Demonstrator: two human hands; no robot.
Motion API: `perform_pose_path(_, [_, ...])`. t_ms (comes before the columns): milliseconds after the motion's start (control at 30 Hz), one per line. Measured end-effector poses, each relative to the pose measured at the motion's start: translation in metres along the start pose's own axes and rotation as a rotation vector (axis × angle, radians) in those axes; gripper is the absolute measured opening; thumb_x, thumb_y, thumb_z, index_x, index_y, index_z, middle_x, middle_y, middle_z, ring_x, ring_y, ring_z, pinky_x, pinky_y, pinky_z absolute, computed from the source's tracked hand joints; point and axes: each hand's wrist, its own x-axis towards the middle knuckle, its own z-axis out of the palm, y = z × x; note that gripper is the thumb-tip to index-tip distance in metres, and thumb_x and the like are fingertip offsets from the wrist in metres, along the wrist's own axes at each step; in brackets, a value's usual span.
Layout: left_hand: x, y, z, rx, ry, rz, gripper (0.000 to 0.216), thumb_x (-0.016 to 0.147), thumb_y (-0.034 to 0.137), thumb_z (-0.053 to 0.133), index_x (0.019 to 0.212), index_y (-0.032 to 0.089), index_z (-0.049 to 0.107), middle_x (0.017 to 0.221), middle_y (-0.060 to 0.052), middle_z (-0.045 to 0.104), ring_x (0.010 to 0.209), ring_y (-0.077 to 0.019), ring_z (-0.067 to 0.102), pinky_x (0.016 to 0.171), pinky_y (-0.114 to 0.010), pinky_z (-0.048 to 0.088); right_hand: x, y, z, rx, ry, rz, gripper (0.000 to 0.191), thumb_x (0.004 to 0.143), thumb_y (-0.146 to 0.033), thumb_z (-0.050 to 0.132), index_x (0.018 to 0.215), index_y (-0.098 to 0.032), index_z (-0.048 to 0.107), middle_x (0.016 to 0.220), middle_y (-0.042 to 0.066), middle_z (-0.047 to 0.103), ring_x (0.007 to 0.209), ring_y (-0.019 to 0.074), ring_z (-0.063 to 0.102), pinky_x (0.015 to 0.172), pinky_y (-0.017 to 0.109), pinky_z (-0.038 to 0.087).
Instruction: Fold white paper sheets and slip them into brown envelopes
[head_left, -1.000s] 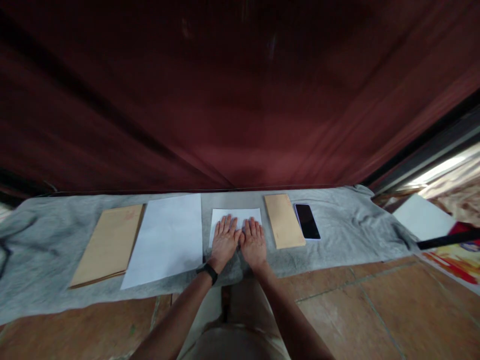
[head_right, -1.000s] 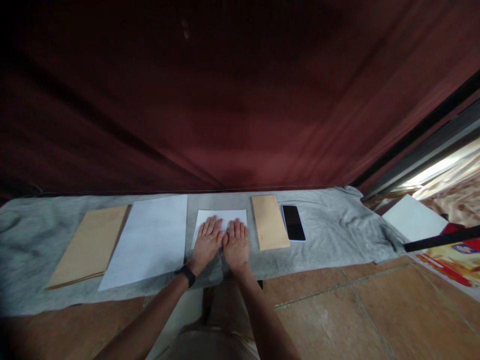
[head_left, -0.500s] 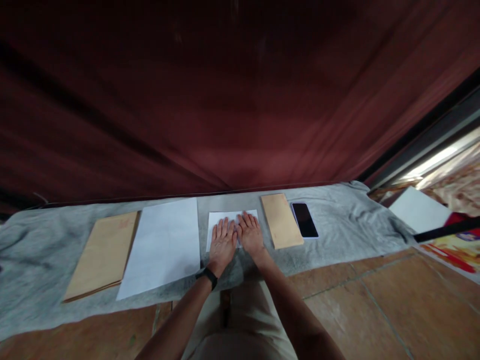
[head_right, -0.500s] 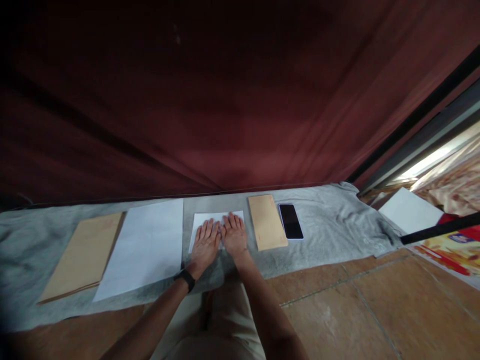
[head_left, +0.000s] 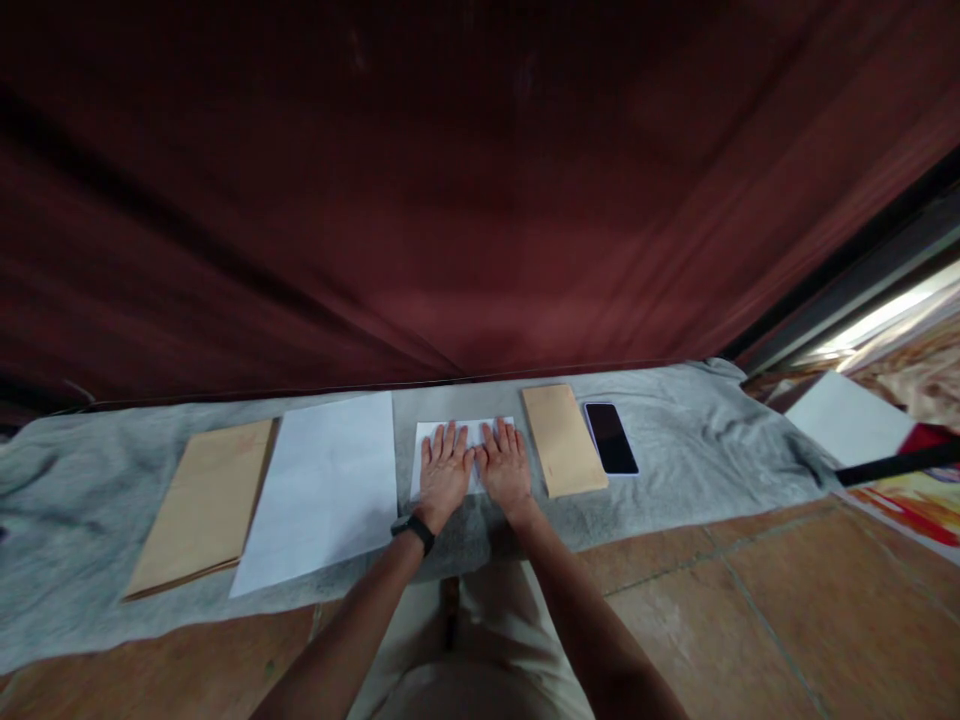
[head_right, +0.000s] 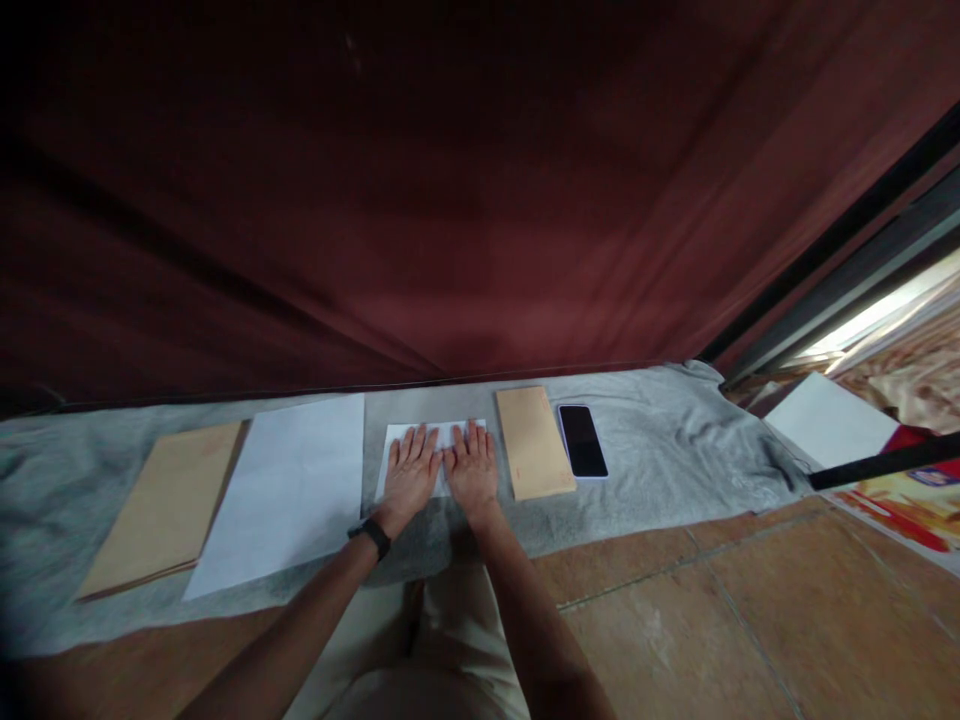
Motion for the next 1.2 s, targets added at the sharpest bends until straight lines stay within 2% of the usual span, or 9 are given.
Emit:
perform_pose_path(200, [0.010,-0.006,0.003,0.028,0.013,-0.098,0.055,0.102,0.037,0.034,0.153,0.017,0.041,0.163,-0.011,0.034,0.153,-0.0273,0.026,0.124,-0.048,0.019,0.000,0.001,0.001,0.004,0.010,0.005,0.050,0.104,-0.038,0.045,0.149,-0.018,0.048,0.159,0.017,0.038,0.148,0.0306,0.035,0.118,0.050,0.030])
perform_pose_path(400, [-0.005,-0.008,0.004,0.053,0.078,-0.198,0.058,0.103,0.035,0.031,0.155,0.009,0.036,0.162,-0.017,0.033,0.153,-0.0284,0.025,0.123,-0.049,0.022,-0.001,0.000,0.001,0.008,0.025,0.000,0.051,0.103,-0.035,0.045,0.150,-0.017,0.047,0.159,0.017,0.039,0.148,0.0310,0.035,0.118,0.050,0.031])
perform_pose_path(533, [-0.016,-0.008,0.005,0.028,0.115,-0.194,0.060,0.102,0.034,0.032,0.154,0.004,0.036,0.161,-0.021,0.033,0.152,-0.0297,0.026,0.124,-0.048,0.022,-0.001,0.001,-0.001,0.016,0.038,-0.002,0.050,0.103,-0.034,0.046,0.150,-0.018,0.046,0.159,0.017,0.040,0.147,0.0310,0.037,0.118,0.052,0.030])
perform_pose_path(733, [-0.018,-0.007,0.005,0.060,0.134,-0.189,0.060,0.102,0.033,0.032,0.154,0.005,0.035,0.160,-0.021,0.034,0.152,-0.0302,0.027,0.123,-0.050,0.024,0.008,-0.012,-0.004,0.044,-0.004,0.047,0.048,0.104,-0.033,0.043,0.146,-0.012,0.051,0.156,0.017,0.044,0.146,0.0313,0.037,0.119,0.051,0.026])
perform_pose_path(900, [-0.018,-0.008,0.006,0.050,0.140,-0.171,0.059,0.102,0.033,0.031,0.153,0.003,0.037,0.161,-0.022,0.033,0.152,-0.0308,0.027,0.123,-0.051,0.023,0.011,-0.026,0.004,0.100,-0.051,-0.086,0.046,0.105,-0.032,0.039,0.147,-0.019,0.051,0.158,0.009,0.043,0.146,0.0268,0.038,0.121,0.045,0.024])
perform_pose_path(1200, [-0.019,-0.015,0.012,0.017,0.193,-0.149,0.059,0.102,0.035,0.033,0.151,0.003,0.041,0.159,-0.023,0.037,0.151,-0.0328,0.030,0.122,-0.052,0.026,-0.001,-0.001,0.003,0.036,-0.005,-0.052,0.050,0.104,-0.038,0.043,0.150,-0.020,0.047,0.159,0.013,0.040,0.145,0.0285,0.038,0.119,0.047,0.026])
